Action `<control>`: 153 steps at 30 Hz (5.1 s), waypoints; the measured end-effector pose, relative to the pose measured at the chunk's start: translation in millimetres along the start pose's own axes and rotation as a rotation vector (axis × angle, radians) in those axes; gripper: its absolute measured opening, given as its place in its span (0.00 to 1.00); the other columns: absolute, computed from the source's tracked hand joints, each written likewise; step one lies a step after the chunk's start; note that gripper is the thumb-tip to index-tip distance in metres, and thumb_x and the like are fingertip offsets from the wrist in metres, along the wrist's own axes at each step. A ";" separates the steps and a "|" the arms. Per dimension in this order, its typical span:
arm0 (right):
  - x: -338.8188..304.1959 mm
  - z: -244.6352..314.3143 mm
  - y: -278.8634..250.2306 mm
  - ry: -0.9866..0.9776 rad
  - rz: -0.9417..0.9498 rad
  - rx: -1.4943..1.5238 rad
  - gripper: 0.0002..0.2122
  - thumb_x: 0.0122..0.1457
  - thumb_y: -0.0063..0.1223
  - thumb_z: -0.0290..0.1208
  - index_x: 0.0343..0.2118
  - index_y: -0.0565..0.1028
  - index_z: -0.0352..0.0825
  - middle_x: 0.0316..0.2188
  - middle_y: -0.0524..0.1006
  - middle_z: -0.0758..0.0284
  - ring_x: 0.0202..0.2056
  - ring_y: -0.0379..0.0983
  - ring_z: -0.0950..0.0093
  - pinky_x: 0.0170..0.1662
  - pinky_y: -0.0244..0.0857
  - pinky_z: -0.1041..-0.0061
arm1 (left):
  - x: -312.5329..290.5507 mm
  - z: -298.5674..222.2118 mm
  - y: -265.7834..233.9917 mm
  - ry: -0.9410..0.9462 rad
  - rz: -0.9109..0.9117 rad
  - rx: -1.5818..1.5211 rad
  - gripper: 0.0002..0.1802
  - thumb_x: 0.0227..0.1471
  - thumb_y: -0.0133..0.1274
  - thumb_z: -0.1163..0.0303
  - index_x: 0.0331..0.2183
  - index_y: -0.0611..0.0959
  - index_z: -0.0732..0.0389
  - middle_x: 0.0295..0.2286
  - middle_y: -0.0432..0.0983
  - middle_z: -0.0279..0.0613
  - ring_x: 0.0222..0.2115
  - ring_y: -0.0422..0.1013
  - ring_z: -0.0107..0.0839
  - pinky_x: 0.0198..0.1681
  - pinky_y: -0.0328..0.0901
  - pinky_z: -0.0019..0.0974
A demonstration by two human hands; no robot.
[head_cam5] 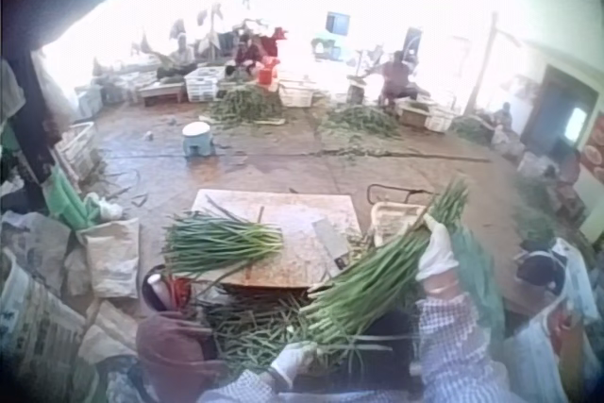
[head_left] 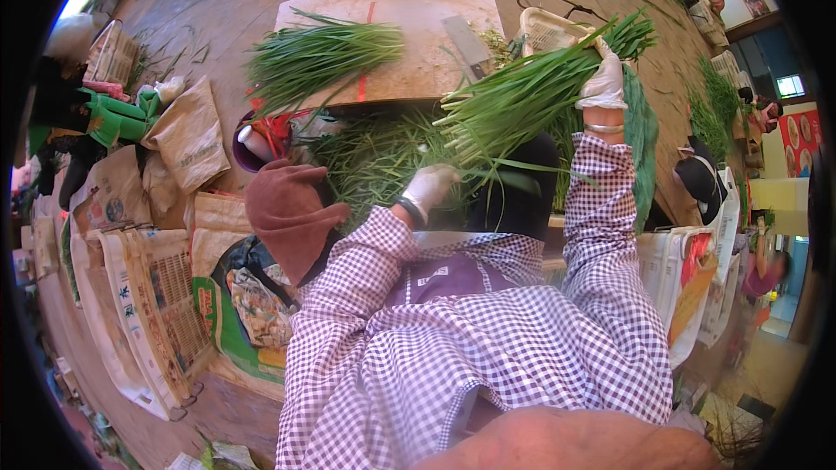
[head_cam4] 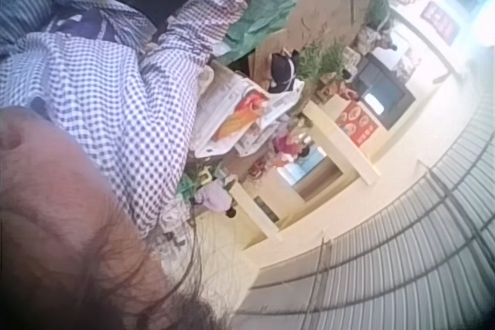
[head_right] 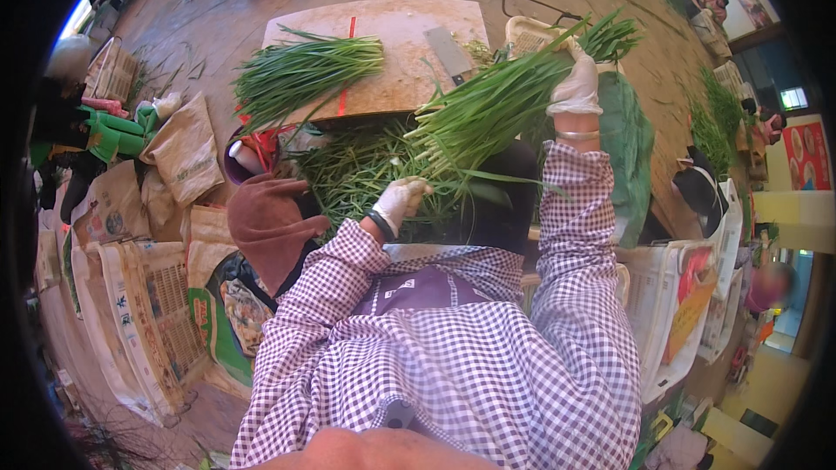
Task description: The person sorts through a bundle of chives by hand, ties it with a red ribbon, and uses a knife to trim the root ends before placing the bundle into a crate.
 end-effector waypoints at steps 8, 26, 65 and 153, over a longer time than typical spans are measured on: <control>18.6 0.5 -11.5 0.015 0.042 0.030 0.04 0.55 0.51 0.26 0.26 0.75 0.33 0.28 0.77 0.65 0.28 0.74 0.69 0.37 0.72 0.67 | 44.9 60.6 -23.4 -0.016 0.104 -0.267 0.21 0.54 0.50 0.65 0.50 0.76 0.57 0.30 0.72 0.30 0.26 0.64 0.20 0.28 0.58 0.24; 14.3 -8.7 -23.5 0.055 0.139 -0.058 0.06 0.55 0.53 0.29 0.32 0.74 0.32 0.31 0.78 0.61 0.30 0.76 0.65 0.36 0.75 0.64 | 3.5 -32.7 44.9 0.793 0.172 0.511 0.19 0.57 0.46 0.72 0.51 0.73 0.62 0.48 0.72 0.42 0.49 0.67 0.35 0.52 0.64 0.32; -76.1 -9.0 45.5 0.256 0.488 0.343 0.07 0.62 0.48 0.24 0.41 0.68 0.28 0.24 0.62 0.72 0.29 0.62 0.78 0.42 0.64 0.78 | -0.2 -30.5 -84.7 0.333 -0.427 0.874 0.15 0.57 0.50 0.60 0.30 0.83 0.61 0.19 0.74 0.42 0.20 0.69 0.29 0.28 0.63 0.34; -28.1 -24.2 -16.9 0.098 0.194 0.238 0.06 0.60 0.50 0.30 0.31 0.74 0.34 0.29 0.77 0.61 0.33 0.73 0.67 0.39 0.72 0.69 | -46.7 -62.8 -16.4 0.389 -0.143 0.247 0.16 0.55 0.53 0.62 0.43 0.82 0.60 0.33 0.80 0.38 0.27 0.71 0.22 0.33 0.64 0.26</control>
Point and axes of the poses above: each hand's wrist, its own x-axis towards the middle knuckle, its own y-axis out of the palm, z = x × y, the point moved 8 cm from there along x, towards the middle knuckle
